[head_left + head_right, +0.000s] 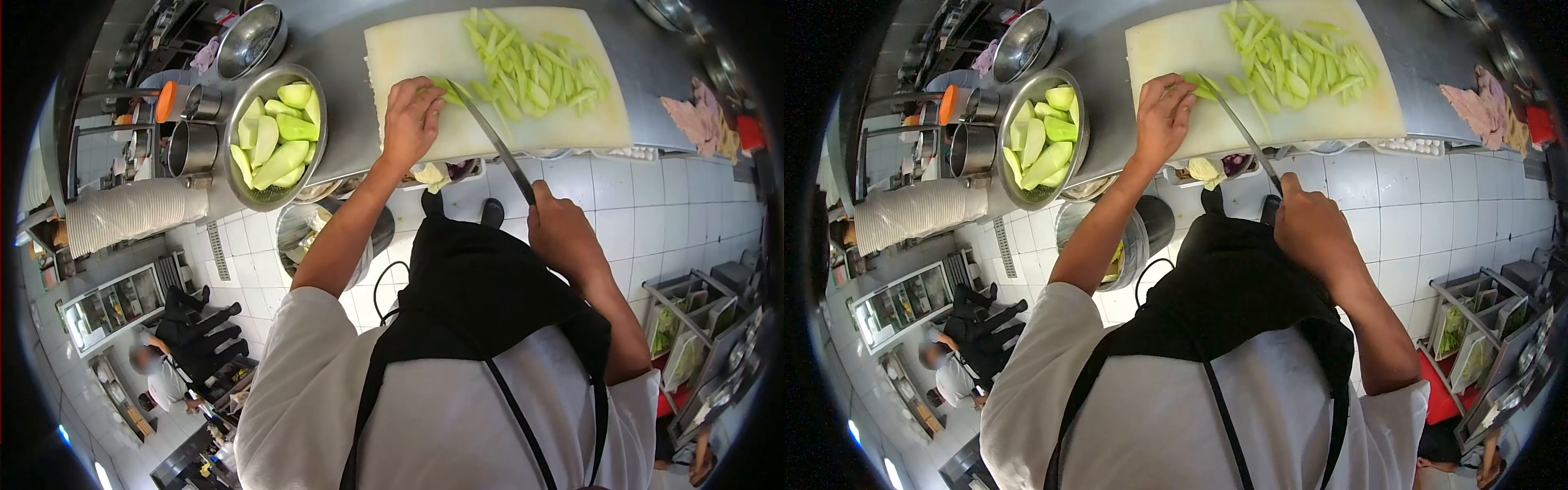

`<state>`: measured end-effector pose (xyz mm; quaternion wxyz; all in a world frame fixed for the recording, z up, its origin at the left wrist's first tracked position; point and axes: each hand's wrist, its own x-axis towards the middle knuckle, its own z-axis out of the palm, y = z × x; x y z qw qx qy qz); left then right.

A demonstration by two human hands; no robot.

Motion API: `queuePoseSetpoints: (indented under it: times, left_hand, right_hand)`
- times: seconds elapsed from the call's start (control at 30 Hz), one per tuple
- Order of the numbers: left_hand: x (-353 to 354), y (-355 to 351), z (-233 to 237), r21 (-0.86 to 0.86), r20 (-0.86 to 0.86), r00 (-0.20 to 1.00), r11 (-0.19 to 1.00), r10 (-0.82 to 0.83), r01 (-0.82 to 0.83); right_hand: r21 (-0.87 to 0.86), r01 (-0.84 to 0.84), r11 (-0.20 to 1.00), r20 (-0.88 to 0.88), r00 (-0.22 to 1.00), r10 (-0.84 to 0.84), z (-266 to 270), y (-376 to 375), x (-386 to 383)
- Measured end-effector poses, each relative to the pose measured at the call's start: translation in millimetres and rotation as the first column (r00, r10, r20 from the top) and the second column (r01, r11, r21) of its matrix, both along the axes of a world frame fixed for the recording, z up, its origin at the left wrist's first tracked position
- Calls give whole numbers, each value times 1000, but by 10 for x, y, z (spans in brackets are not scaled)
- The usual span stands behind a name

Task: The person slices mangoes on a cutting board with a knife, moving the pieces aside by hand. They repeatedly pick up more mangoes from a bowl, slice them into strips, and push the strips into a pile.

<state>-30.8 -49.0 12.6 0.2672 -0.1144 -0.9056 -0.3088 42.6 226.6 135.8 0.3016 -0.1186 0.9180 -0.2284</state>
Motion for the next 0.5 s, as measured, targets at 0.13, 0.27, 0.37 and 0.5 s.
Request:
queuePoseSetpoints:
  times: [0.13,0.27,0.37,0.5]
  left_hand:
    - [-6,1,9,11,-1,1000,1000,-3,3]
    - [-24,0,-8,17,-24,1000,1000,-13,13]
    - [24,-11,-7,25,-23,1000,1000,-16,16]
    - [11,-21,-5,60,-39,999,998,-13,15]
  right_hand:
    - [50,-10,999,-24,1000,11,-105,-63,10]
    - [15,-19,1000,-85,996,20,-474,-218,-56]
    - [2,-1,1000,-73,997,1,-594,-255,-170]
    - [-8,38,999,-60,997,-38,-292,-139,-180]
